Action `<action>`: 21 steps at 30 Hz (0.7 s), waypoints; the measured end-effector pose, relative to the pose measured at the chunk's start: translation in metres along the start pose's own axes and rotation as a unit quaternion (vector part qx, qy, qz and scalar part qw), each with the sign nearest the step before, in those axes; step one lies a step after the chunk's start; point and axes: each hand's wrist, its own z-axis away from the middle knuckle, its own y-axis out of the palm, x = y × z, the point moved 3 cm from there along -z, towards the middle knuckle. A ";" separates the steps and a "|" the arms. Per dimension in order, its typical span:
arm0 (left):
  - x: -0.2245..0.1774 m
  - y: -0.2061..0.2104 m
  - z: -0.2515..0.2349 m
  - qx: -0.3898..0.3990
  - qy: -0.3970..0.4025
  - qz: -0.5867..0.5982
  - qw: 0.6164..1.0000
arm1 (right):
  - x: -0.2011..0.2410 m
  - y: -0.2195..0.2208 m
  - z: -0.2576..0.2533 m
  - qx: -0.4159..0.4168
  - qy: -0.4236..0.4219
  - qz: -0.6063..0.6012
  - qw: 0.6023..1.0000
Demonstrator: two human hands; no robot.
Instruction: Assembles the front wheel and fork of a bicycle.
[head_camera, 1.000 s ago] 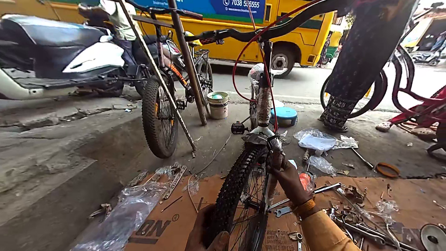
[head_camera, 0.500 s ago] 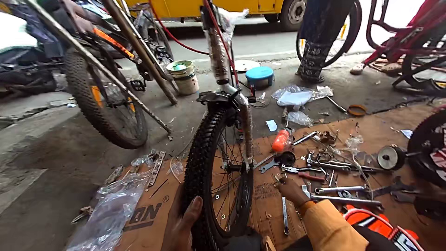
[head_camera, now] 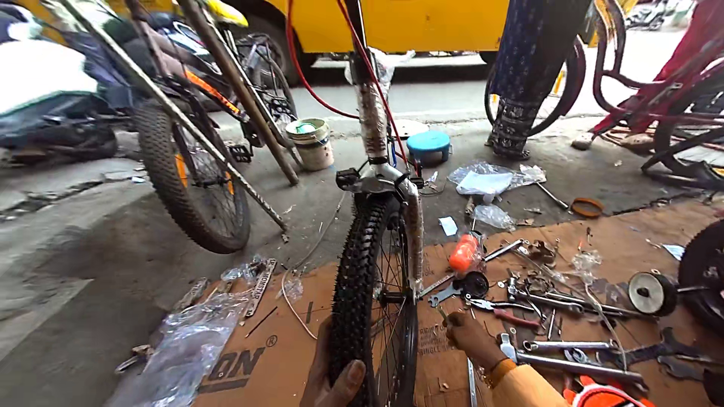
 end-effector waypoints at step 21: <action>0.003 0.006 -0.001 -0.014 0.017 0.038 0.999 | 0.237 -0.052 0.042 -0.218 -0.286 0.123 0.925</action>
